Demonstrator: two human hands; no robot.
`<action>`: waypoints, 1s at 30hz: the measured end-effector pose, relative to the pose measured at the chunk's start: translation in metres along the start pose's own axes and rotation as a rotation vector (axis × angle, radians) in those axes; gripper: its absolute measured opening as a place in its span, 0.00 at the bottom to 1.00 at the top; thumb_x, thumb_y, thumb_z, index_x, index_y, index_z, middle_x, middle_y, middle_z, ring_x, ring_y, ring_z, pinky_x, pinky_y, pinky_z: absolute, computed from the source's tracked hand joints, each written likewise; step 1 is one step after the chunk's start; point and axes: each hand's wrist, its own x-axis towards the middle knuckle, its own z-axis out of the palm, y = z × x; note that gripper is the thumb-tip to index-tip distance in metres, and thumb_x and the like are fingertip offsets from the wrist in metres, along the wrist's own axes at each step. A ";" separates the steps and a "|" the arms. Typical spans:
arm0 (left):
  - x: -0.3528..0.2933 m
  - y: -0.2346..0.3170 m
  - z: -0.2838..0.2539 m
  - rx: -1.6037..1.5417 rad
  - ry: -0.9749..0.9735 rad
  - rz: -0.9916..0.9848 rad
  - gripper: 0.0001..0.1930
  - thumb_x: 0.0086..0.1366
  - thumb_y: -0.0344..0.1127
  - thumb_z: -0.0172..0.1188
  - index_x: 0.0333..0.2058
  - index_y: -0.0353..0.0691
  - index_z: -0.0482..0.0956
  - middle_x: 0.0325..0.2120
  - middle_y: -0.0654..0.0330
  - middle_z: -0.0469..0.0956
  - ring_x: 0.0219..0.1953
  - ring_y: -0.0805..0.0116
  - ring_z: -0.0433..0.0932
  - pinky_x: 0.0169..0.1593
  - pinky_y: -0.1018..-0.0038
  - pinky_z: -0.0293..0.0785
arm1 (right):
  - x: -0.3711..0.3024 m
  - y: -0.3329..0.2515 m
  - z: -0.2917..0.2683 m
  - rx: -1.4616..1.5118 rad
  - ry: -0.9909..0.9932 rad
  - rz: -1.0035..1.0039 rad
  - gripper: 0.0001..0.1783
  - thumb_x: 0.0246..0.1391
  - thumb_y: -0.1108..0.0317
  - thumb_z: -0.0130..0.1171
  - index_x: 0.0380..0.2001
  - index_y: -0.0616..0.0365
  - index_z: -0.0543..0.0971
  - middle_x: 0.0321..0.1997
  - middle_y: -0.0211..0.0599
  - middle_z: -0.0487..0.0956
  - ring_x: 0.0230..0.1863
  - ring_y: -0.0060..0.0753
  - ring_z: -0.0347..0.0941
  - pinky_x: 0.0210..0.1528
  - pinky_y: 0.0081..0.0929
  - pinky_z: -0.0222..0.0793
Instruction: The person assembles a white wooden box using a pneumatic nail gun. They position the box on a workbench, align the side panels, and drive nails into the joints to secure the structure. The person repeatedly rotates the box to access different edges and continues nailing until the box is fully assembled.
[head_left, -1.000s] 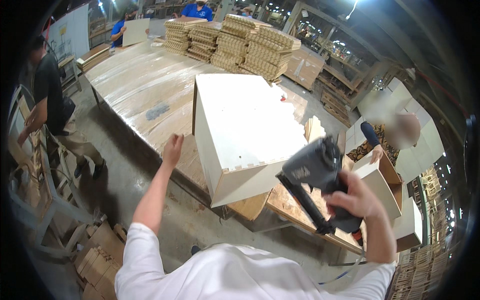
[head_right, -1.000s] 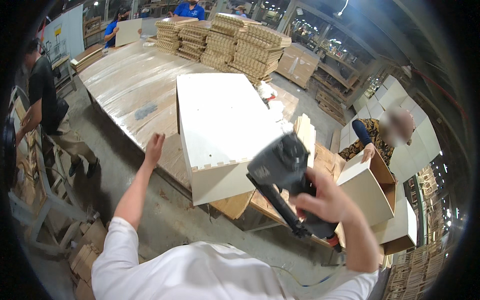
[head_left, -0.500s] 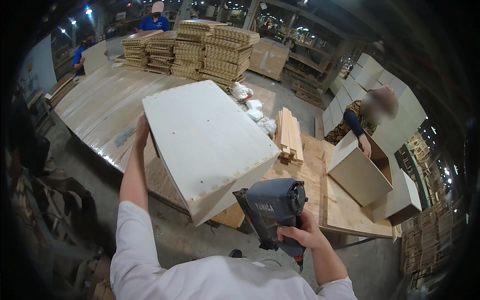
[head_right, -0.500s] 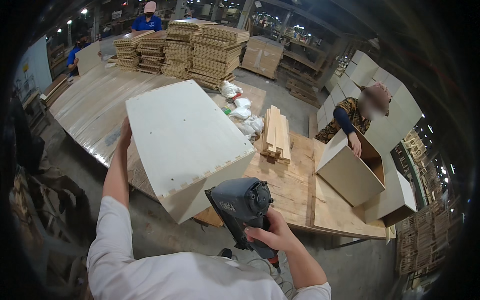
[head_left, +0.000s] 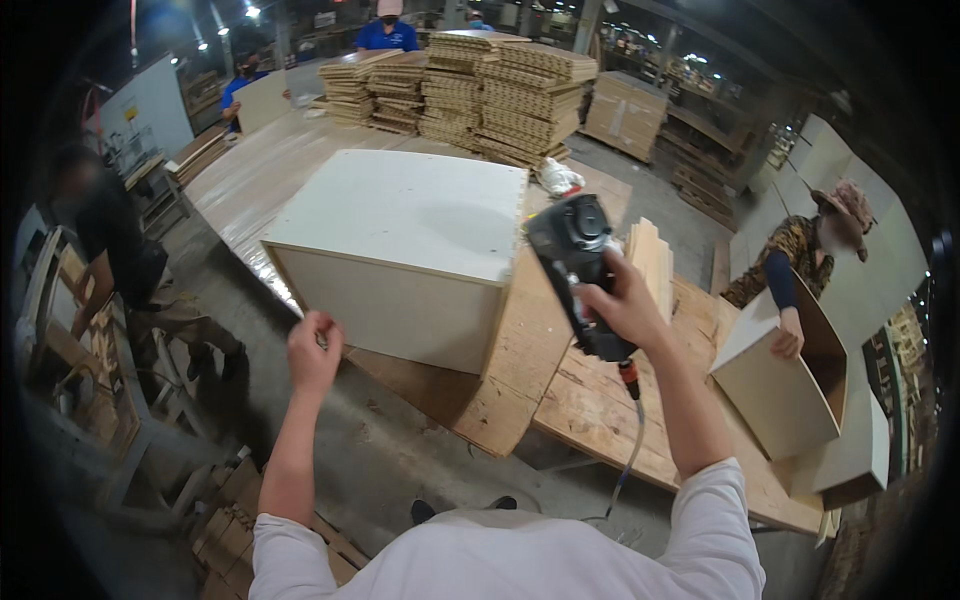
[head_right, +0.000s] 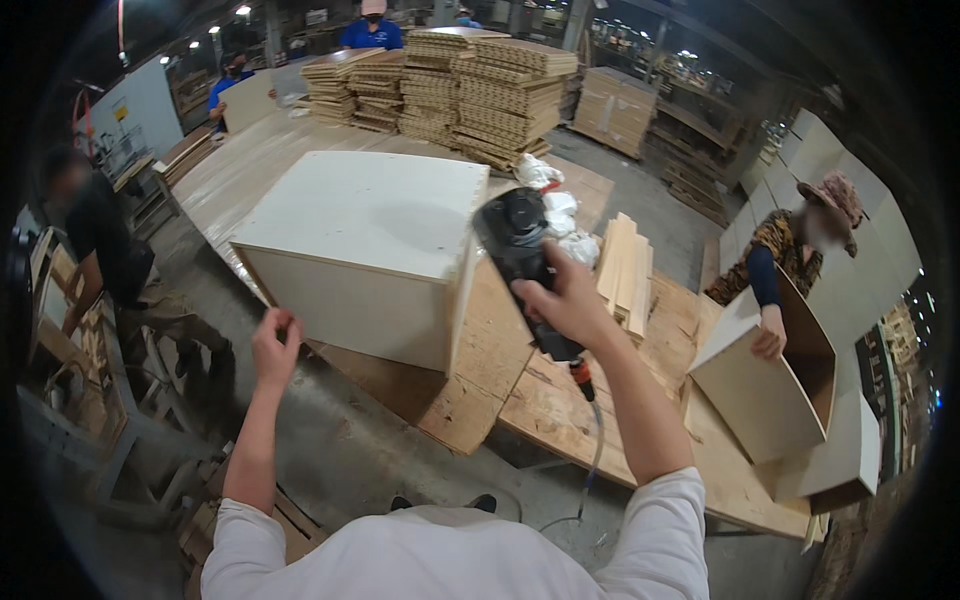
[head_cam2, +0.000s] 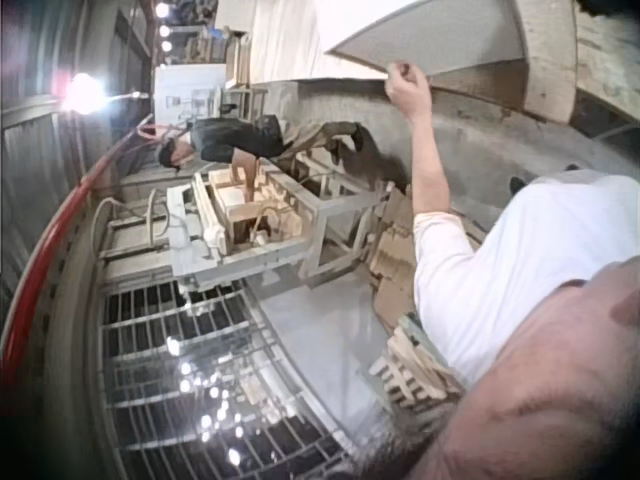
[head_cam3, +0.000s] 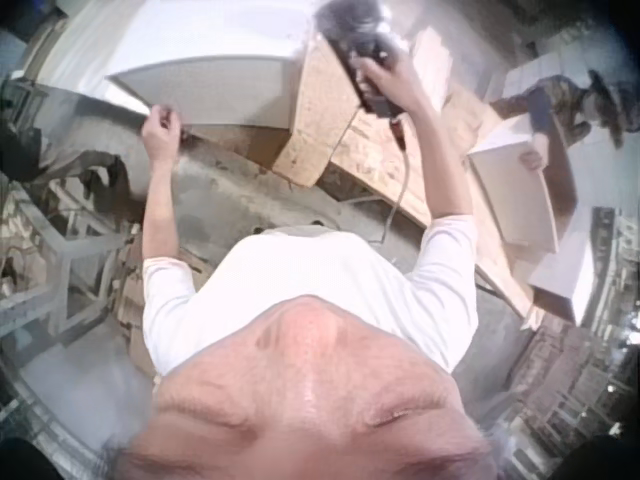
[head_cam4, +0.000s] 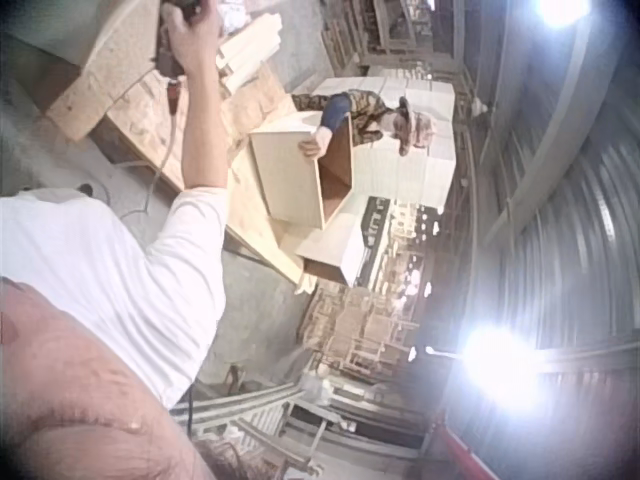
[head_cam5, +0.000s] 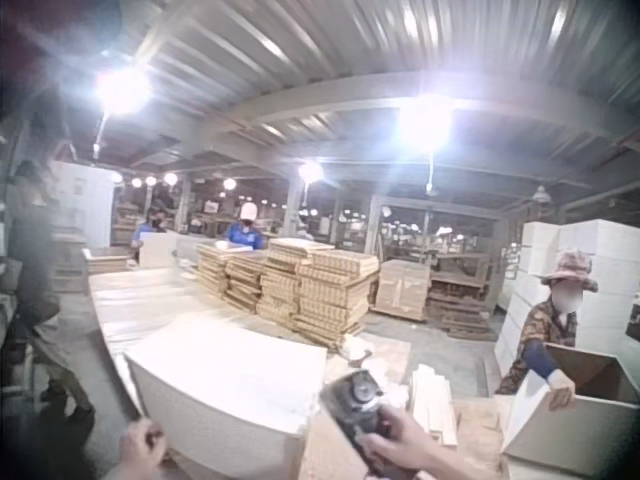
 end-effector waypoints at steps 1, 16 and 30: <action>0.009 -0.007 -0.008 -0.048 0.110 -0.113 0.12 0.64 0.40 0.58 0.34 0.35 0.72 0.25 0.58 0.75 0.28 0.67 0.74 0.34 0.69 0.70 | -0.001 -0.007 -0.005 -0.065 0.047 -0.022 0.18 0.51 0.73 0.60 0.46 0.62 0.69 0.27 0.30 0.74 0.23 0.19 0.70 0.25 0.19 0.68; 0.011 -0.017 -0.025 0.076 -0.041 -0.433 0.24 0.70 0.49 0.42 0.36 0.31 0.77 0.25 0.42 0.77 0.32 0.39 0.76 0.37 0.54 0.70 | -0.192 0.005 -0.081 0.192 0.389 0.194 0.17 0.46 0.79 0.53 0.43 0.66 0.69 0.34 0.38 0.72 0.20 0.29 0.73 0.20 0.27 0.71; -0.104 0.205 0.047 -0.409 -0.669 0.533 0.08 0.55 0.35 0.63 0.35 0.44 0.82 0.29 0.56 0.81 0.34 0.56 0.79 0.42 0.66 0.75 | -0.153 -0.138 -0.082 0.006 0.314 0.166 0.17 0.48 0.71 0.60 0.40 0.65 0.71 0.24 0.31 0.71 0.17 0.22 0.71 0.18 0.20 0.68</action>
